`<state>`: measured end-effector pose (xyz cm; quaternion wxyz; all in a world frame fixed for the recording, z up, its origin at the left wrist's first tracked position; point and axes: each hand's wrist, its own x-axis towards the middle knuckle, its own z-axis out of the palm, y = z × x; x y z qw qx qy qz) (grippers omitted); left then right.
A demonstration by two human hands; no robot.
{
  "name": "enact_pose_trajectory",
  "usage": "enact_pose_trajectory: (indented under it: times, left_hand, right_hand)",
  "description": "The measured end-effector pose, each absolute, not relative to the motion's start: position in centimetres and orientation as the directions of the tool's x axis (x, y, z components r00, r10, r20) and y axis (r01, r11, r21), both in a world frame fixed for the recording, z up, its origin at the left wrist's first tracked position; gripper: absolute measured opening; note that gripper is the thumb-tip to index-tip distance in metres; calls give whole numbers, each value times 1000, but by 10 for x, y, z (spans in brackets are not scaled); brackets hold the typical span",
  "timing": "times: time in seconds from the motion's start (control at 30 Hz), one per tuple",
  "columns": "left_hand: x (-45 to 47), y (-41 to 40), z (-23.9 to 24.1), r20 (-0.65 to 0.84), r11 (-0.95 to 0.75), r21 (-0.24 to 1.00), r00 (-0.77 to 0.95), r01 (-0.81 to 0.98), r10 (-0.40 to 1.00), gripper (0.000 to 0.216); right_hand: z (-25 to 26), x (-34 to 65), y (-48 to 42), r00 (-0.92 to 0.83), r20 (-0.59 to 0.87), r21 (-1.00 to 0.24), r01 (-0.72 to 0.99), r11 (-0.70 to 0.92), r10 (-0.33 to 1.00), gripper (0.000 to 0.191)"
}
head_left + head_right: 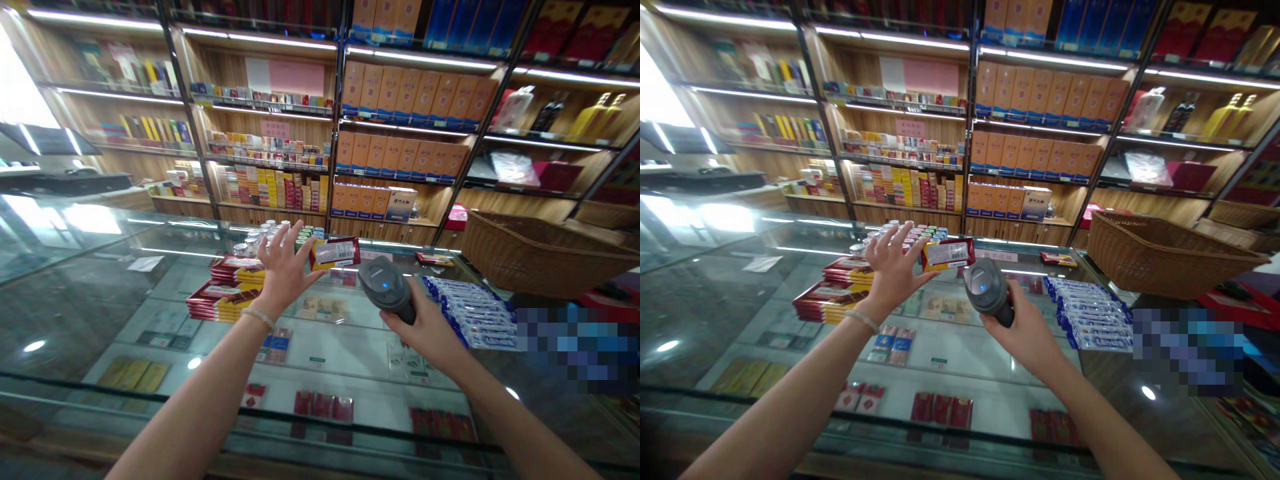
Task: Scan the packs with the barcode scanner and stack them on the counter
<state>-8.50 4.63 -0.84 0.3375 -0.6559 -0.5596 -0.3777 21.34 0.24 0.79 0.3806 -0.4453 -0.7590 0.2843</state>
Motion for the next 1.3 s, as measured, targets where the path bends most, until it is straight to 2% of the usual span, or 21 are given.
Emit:
enact_pose_trajectory:
  times: [0.23,0.4,0.6,0.77,1.13,1.3]
  left_hand:
    - [-84,46,-8,875,-143,-43,106,989,473,71]
    - [-83,45,-8,880,-132,-49,105,990,464,69]
    - [-81,44,-7,877,-131,-44,101,990,470,68]
    - [-80,43,-6,870,-124,-47,102,991,482,69]
    - [-80,43,-6,868,-152,-45,114,987,484,67]
    - [-78,42,-5,859,-181,-27,116,983,499,68]
  right_hand:
    - [0,217,15,-349,428,-551,630,546,834,27]
    - [-6,216,20,-383,464,-325,765,555,799,31]
    - [-20,206,22,-499,507,-148,753,641,703,33]
    - [-34,198,21,-502,498,-99,777,621,707,34]
    - [-39,193,19,-552,420,-73,771,633,721,36]
    - [-38,196,17,-587,353,-76,758,648,728,48]
